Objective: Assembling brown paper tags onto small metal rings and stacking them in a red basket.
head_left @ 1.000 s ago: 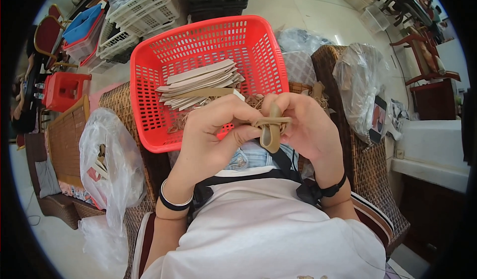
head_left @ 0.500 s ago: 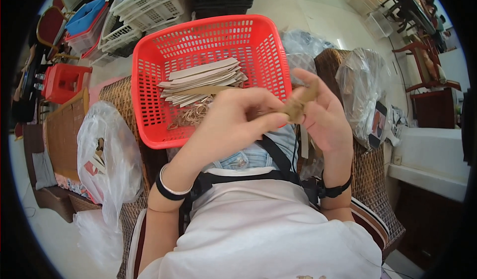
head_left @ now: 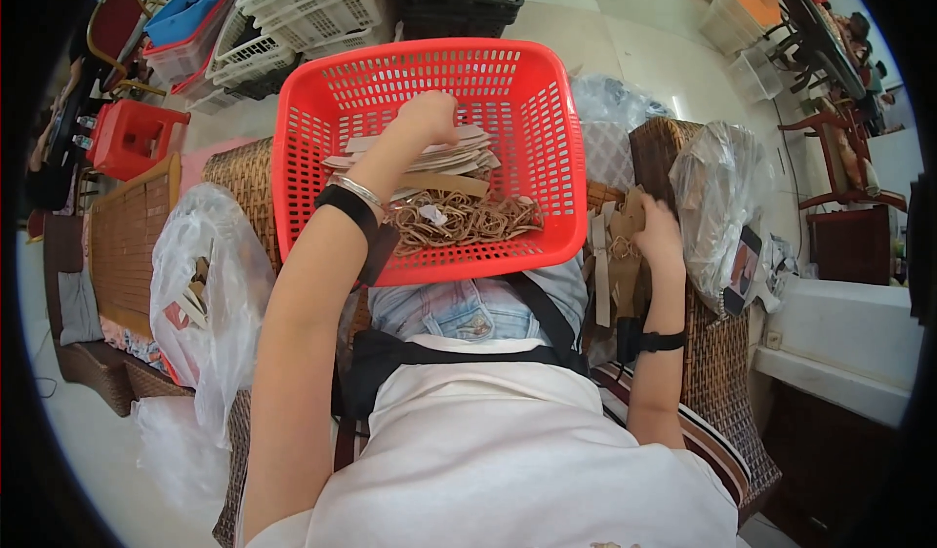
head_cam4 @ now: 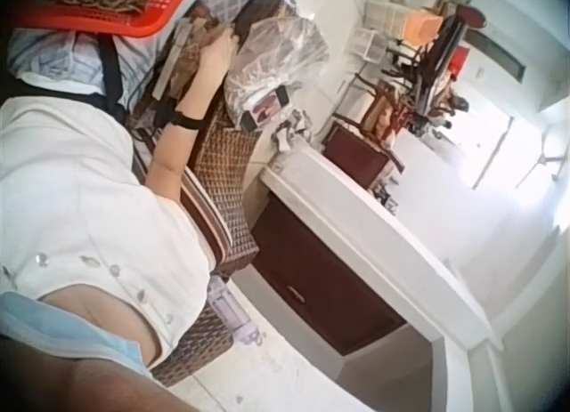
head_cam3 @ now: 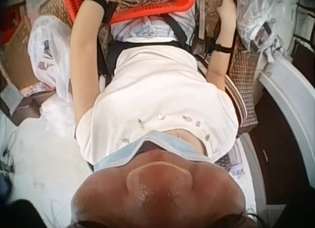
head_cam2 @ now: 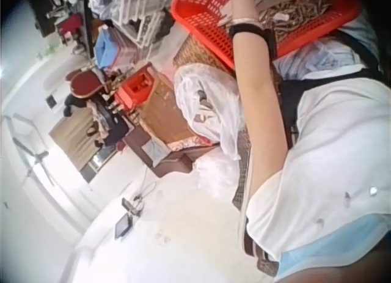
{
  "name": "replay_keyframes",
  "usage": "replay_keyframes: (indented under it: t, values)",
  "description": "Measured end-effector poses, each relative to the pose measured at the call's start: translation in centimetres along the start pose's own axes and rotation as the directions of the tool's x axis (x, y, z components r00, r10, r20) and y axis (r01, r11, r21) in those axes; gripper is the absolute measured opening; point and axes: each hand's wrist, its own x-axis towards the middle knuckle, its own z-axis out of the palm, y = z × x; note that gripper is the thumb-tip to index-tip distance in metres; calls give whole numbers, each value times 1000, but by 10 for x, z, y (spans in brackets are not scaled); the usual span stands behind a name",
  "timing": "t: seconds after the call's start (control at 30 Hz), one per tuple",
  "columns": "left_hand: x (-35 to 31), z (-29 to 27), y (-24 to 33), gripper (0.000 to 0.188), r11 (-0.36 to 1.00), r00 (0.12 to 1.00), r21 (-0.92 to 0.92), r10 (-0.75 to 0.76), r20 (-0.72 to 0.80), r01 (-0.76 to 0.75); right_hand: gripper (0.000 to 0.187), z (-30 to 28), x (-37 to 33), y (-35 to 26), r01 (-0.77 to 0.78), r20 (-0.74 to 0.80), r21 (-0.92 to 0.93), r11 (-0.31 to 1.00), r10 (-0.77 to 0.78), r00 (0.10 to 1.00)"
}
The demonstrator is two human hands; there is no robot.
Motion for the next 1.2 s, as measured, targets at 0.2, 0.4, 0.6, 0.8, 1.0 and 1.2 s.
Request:
replay_keyframes:
  t: [0.2,0.4,0.6,0.8,1.0,1.2]
  values:
    - [-5,0,9,22,993,999,120,0,-36,5,15,-71,-4,-112,439,-348,513,738,-289,892]
    - [-7,10,16,22,966,985,232,143,-101,-116,16,-4,20,-191,659,11,266,703,-686,728]
    - [-18,-5,17,21,989,992,101,117,-48,-112,11,23,26,-198,553,238,196,810,-586,774]
    - [-16,0,17,23,995,996,77,60,-63,-55,7,-19,5,-182,755,-346,300,583,-671,656]
    - [-22,-2,20,23,984,994,145,108,0,-107,10,-79,-32,-157,-156,144,988,13,-466,873]
    - [-18,3,25,27,977,997,206,66,-46,-55,13,-100,-59,-144,13,-11,1000,0,-474,881]
